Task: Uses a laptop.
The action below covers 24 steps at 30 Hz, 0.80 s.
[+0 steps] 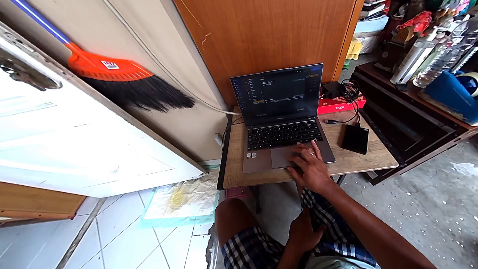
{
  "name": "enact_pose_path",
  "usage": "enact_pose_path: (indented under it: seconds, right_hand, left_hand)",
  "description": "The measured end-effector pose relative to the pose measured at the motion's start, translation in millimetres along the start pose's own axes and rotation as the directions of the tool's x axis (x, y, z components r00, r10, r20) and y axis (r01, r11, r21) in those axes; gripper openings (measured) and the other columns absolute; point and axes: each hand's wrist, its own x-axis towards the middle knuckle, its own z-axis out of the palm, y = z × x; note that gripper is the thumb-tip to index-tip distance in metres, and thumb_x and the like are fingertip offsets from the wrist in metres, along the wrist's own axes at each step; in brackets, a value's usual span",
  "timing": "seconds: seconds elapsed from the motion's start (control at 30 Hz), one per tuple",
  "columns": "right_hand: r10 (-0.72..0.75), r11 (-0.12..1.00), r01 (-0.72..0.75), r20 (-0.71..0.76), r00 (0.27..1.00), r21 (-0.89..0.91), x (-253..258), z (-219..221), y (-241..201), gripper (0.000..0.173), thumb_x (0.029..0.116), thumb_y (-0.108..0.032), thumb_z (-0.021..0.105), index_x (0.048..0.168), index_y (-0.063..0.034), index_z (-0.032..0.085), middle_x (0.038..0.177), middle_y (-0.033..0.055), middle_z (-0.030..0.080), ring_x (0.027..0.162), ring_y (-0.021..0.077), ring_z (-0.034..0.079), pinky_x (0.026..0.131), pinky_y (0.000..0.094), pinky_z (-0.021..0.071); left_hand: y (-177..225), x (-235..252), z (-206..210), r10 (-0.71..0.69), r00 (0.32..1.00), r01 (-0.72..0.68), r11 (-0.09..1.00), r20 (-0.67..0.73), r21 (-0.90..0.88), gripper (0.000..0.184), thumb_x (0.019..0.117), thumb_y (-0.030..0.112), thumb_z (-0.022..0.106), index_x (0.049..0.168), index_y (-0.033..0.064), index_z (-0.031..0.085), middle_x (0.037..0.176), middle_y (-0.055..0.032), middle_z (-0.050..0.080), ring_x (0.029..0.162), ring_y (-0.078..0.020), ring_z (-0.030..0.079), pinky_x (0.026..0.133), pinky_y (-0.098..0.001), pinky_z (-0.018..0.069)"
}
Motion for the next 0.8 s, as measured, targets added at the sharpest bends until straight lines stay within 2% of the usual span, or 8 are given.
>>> enact_pose_path:
  seconds: [0.17, 0.57, 0.7, 0.8]
  right_hand:
    - [-0.005, 1.000, 0.006, 0.019, 1.000, -0.009, 0.5, -0.2, -0.1, 0.036, 0.0995, -0.045, 0.058, 0.125, -0.0237, 0.071, 0.139, 0.0056, 0.064, 0.146, 0.0276, 0.044, 0.126, 0.0621, 0.0172]
    - [-0.014, 1.000, 0.015, 0.100, 0.995, -0.010, 1.5, -1.2, -0.9, 0.036, 0.1033, -0.043, 0.050, 0.132, -0.0298, 0.068, 0.145, 0.0049, 0.060, 0.150, 0.0274, 0.038, 0.126, 0.0637, 0.0130]
    - [-0.014, 1.000, 0.015, 0.091, 0.996, -0.004, 0.9, -0.9, -0.3, 0.035, 0.1034, -0.044, 0.050, 0.127, -0.0290, 0.072, 0.144, 0.0037, 0.061, 0.150, 0.0261, 0.039, 0.126, 0.0627, 0.0122]
    - [0.000, 1.000, 0.000, -0.005, 1.000, 0.004, -0.8, 1.2, 0.1, 0.032, 0.0991, -0.045, 0.058, 0.115, -0.0233, 0.077, 0.135, 0.0033, 0.067, 0.145, 0.0256, 0.046, 0.126, 0.0613, 0.0175]
  left_hand:
    - [0.0, 0.1, 0.1, -0.003, 1.000, 0.003, 1.000, -0.002, -0.007, 0.088, 0.0912, 0.065, 0.060, 0.151, 0.0042, 0.039, 0.128, -0.0190, 0.065, 0.115, -0.0332, 0.067, 0.096, -0.0553, 0.0539]
    - [1.1, -1.0, -0.6, 0.000, 1.000, 0.000, 1.000, -0.002, -0.005, 0.090, 0.0912, 0.066, 0.059, 0.152, 0.0029, 0.038, 0.129, -0.0193, 0.065, 0.117, -0.0332, 0.066, 0.097, -0.0551, 0.0533]
    - [1.9, -0.9, -1.2, -0.001, 1.000, 0.001, 1.000, 0.001, -0.004, 0.089, 0.0911, 0.065, 0.060, 0.151, 0.0030, 0.039, 0.129, -0.0193, 0.065, 0.116, -0.0332, 0.066, 0.097, -0.0549, 0.0535]
    - [1.2, -0.8, -1.1, 0.002, 1.000, -0.002, 1.000, 0.000, -0.009, 0.088, 0.0913, 0.065, 0.060, 0.151, 0.0033, 0.039, 0.128, -0.0190, 0.065, 0.116, -0.0328, 0.066, 0.097, -0.0548, 0.0534]
